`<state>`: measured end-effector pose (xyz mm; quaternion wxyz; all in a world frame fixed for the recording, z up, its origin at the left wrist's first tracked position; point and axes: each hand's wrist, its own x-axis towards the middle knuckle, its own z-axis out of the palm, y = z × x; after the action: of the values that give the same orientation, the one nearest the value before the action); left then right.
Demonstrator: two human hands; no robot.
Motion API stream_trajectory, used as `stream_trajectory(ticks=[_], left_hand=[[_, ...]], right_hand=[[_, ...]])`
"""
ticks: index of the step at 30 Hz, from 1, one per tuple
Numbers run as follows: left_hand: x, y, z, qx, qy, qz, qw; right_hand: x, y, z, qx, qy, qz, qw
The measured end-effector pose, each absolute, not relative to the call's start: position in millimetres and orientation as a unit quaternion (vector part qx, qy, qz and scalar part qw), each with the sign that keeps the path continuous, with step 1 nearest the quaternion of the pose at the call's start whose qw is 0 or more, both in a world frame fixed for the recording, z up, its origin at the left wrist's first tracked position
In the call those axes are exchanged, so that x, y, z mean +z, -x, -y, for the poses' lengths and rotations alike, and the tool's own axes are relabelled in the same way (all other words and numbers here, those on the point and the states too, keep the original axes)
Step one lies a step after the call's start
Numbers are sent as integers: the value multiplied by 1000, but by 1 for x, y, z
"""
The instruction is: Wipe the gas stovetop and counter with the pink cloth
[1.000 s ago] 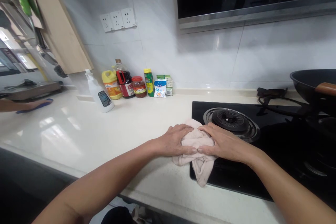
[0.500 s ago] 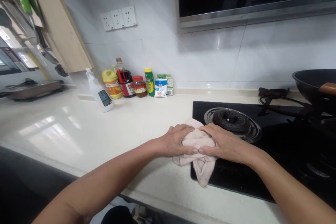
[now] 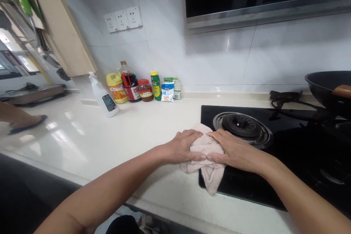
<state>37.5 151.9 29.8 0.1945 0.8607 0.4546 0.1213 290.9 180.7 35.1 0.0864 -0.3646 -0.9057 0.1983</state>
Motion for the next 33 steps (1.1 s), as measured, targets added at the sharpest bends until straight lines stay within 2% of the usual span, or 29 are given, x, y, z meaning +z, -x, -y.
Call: stream_trajectory(ticks=[33], left_hand=[[27,-36,-154,118,-861,-451,204]], right_hand=[[35,-290,-177,181,381,903,80]])
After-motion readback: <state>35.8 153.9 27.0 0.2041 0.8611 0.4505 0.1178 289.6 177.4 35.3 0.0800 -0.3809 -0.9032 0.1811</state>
